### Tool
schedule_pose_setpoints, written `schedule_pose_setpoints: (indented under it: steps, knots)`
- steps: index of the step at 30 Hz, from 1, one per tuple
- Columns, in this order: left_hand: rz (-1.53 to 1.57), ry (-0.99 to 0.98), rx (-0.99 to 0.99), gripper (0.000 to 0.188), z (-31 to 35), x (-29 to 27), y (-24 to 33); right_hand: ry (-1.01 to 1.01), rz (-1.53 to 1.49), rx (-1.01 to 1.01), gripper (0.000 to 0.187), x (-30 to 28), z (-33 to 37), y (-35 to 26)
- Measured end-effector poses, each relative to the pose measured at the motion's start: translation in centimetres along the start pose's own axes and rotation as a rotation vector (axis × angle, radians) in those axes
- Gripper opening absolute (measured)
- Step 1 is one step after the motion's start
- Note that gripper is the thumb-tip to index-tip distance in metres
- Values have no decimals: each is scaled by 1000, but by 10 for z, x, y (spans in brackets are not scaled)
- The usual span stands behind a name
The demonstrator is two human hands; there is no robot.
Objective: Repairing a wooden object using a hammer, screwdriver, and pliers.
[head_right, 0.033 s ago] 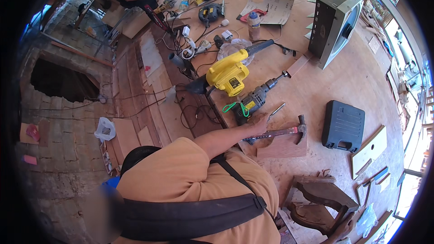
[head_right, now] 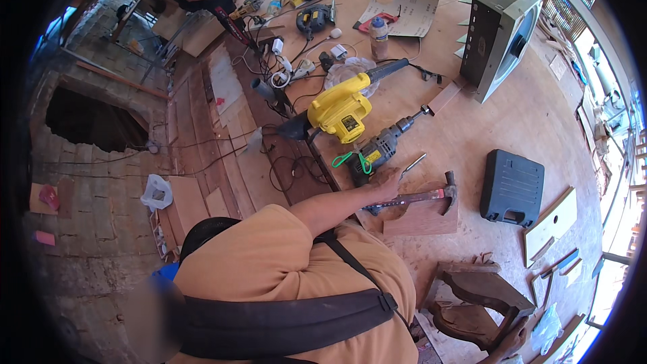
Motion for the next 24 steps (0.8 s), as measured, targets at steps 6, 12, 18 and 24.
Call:
schedule_pose_setpoints:
  steps: [6,12,18,24]
  knots:
    - [-173,58,58,34,4,-27,18,-7,-46,-50,66,3,-4,3]
    - [-148,6,27,43,-1,-23,18,16,-98,-79,65,5,-18,27]
    - [-123,31,29,42,3,-29,20,-21,1,-11,66,4,-3,0]
    - [-47,21,-2,46,2,-26,21,118,68,48,61,-15,51,-70]
Point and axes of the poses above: each hand's wrist, its own z-axis away from the middle knuckle, its own x-axis out of the palm, y = z × x, the point moved 10 cm from there along -z, towards the middle knuckle, and after that the axes turned 8 degrees about -z, right-handed, at the moved point
